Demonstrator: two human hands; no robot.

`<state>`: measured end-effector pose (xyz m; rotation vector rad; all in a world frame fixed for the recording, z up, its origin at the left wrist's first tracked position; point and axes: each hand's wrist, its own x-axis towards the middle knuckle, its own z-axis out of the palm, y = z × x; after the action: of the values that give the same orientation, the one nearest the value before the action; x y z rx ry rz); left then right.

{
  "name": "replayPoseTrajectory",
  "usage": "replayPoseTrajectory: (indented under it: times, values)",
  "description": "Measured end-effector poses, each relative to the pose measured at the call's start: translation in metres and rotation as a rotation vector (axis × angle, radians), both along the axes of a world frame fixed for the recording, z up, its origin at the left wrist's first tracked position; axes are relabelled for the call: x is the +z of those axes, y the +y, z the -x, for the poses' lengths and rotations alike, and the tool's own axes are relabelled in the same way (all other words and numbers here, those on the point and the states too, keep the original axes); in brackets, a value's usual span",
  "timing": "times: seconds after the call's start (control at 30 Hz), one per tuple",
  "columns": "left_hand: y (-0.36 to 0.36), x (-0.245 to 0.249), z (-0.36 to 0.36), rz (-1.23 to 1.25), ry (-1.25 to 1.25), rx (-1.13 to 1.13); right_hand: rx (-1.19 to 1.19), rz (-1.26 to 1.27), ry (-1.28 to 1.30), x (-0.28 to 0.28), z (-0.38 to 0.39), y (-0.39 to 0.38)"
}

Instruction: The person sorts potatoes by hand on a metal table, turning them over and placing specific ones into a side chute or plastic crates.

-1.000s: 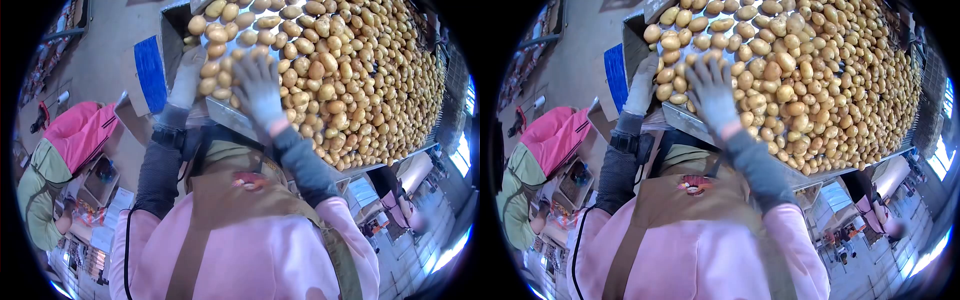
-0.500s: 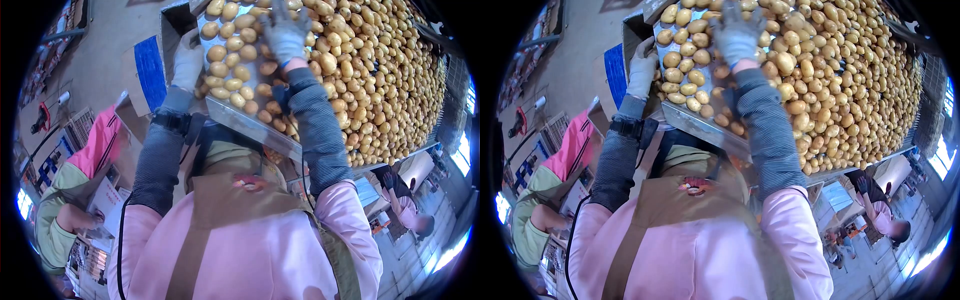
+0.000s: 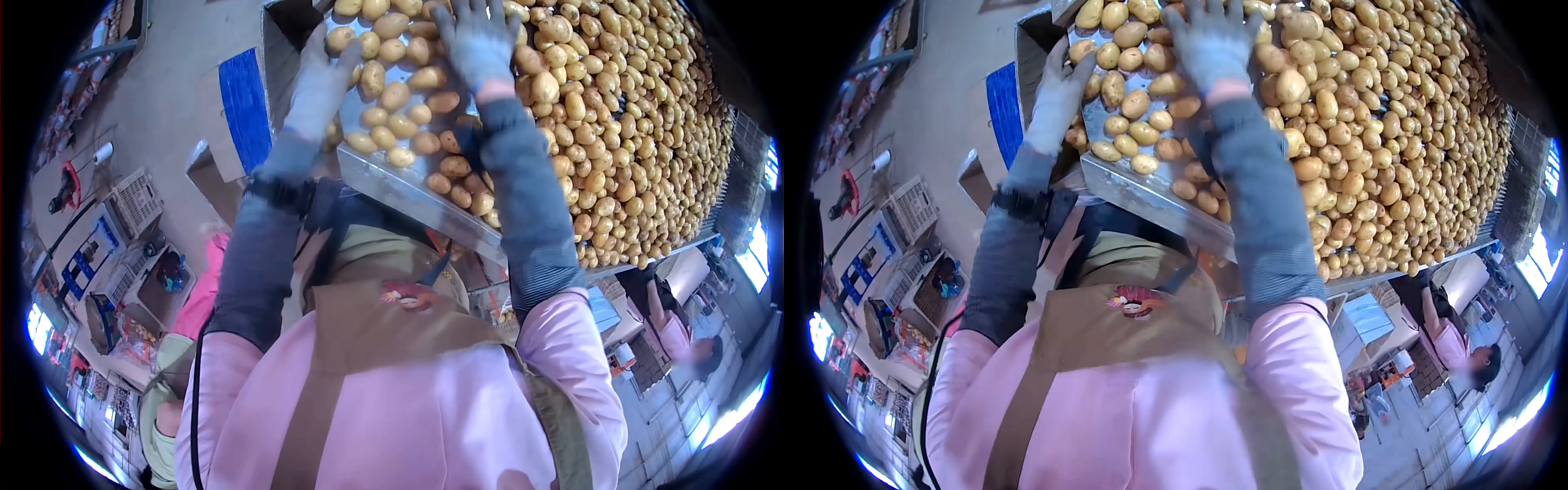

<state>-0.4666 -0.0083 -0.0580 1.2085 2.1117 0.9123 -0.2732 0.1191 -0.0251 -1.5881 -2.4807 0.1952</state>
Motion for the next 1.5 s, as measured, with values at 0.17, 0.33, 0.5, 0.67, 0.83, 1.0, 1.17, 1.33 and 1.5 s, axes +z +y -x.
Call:
replayPoseTrajectory:
  times: [0.17, 0.33, 0.5, 0.67, 0.83, 1.0, 1.17, 1.33, 1.5]
  values:
    - [0.017, -0.037, 0.014, 0.015, -0.035, -0.037, 0.219, -0.166, 0.01, -0.031, 0.034, -0.067]
    - [-0.036, -0.033, 0.005, 0.024, -0.213, -0.092, 0.15, 0.183, -0.018, 0.007, -0.037, -0.195]
    - [-0.063, -0.009, -0.003, 0.089, -0.322, -0.117, 0.006, -0.02, -0.118, -0.019, -0.07, -0.135]
    - [-0.047, 0.013, -0.007, -0.193, 0.252, -0.241, 0.007, -0.287, -0.094, -0.032, -0.037, -0.003]
    - [-0.051, 0.021, -0.011, -0.125, 0.4, -0.748, 0.287, 0.058, 0.164, -0.028, -0.025, -0.069]
    - [-0.071, 0.021, -0.002, -0.124, 0.319, -0.514, -0.232, -0.018, -0.176, -0.01, -0.117, -0.162]
    - [-0.061, 0.022, -0.036, -0.228, 0.373, -0.692, -0.072, -0.006, -0.218, -0.024, -0.111, -0.147]
    - [-0.004, 0.021, -0.001, -0.335, 0.389, -0.423, -0.212, -0.242, -0.195, -0.03, -0.104, -0.041]
    - [0.077, 0.004, -0.004, -0.241, 0.405, -0.497, 0.128, -0.068, -0.258, -0.016, -0.052, -0.098]
